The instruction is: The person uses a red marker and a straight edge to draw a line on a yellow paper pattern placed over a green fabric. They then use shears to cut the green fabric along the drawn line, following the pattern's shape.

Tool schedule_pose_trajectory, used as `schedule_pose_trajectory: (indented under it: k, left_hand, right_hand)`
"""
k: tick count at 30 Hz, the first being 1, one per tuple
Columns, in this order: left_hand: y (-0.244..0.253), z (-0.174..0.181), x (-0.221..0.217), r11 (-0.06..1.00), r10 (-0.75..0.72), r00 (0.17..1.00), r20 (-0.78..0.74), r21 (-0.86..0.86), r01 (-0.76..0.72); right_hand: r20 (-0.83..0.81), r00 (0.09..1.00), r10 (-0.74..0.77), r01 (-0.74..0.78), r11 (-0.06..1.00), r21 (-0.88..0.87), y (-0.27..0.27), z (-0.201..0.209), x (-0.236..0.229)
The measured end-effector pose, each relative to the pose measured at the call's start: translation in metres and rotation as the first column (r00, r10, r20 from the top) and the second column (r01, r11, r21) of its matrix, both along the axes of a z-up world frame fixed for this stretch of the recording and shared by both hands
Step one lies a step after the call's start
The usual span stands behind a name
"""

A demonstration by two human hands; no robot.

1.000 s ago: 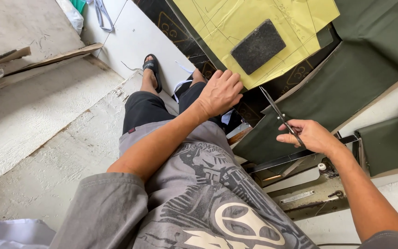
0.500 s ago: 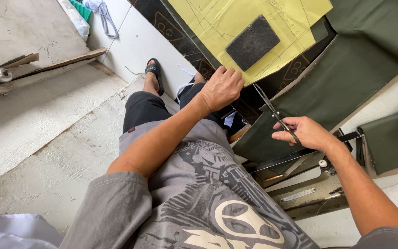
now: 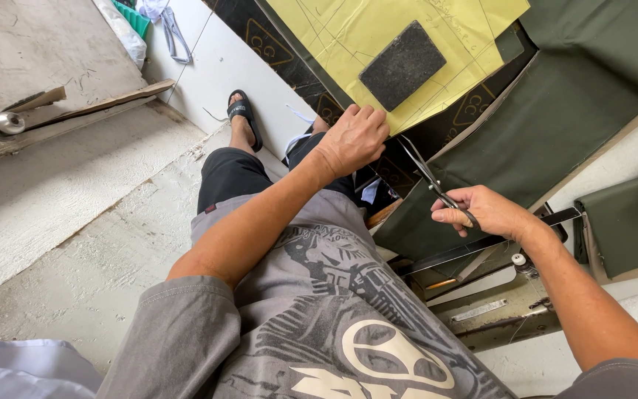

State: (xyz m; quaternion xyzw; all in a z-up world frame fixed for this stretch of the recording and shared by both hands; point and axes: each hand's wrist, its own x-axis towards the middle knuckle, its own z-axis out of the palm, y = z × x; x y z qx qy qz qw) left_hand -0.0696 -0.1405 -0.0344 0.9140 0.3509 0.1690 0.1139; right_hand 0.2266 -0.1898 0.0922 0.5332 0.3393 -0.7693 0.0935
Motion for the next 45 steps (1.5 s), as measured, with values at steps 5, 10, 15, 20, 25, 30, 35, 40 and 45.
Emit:
schedule_pose_trajectory:
  k: [5,10,15,20,25,30,35,40,45]
  left_hand:
    - [-0.003,-0.011,0.000,0.999,-0.001,1.000,-0.008,0.038,0.001]
    - [0.003,0.009,-0.008,0.991,-0.004,0.999,0.052,-0.130,0.011]
    - [0.003,0.000,-0.011,0.983,-0.019,1.000,0.013,-0.184,0.021]
    - [0.003,-0.005,-0.011,0.972,-0.016,0.997,0.073,-0.232,0.032]
    - [0.004,-0.001,-0.014,0.961,-0.002,0.993,0.120,-0.274,0.035]
    - [0.006,0.007,-0.019,0.946,0.015,0.980,0.198,-0.319,0.050]
    - [0.003,0.010,-0.019,0.943,0.034,0.974,0.223,-0.331,0.043]
    - [-0.002,0.024,-0.019,0.953,0.141,0.947,0.288,-0.299,-0.051]
    - [-0.024,0.044,-0.020,0.586,0.572,0.817,0.075,-0.734,-0.342]
  right_hand:
    - [-0.026,1.000,-0.009,0.009,1.000,-0.002,-0.003,-0.004,-0.001]
    - [-0.091,0.995,-0.043,0.043,0.999,-0.007,-0.010,-0.015,-0.005]
    - [-0.106,0.992,-0.067,0.067,0.998,0.001,-0.005,-0.020,-0.011]
    - [-0.082,0.996,-0.046,0.047,0.999,0.017,-0.003,-0.013,-0.011]
    - [-0.057,0.998,-0.001,0.003,1.000,0.024,-0.002,-0.007,-0.008]
    - [-0.037,0.999,0.033,-0.033,0.999,0.017,0.000,0.007,-0.003]
    - [-0.043,0.999,0.029,-0.028,0.999,0.026,0.001,0.006,-0.007]
    - [-0.024,0.998,0.063,-0.062,0.996,0.063,0.012,-0.005,-0.024]
    - [0.042,0.990,0.137,-0.141,0.981,0.136,0.026,-0.017,-0.029]
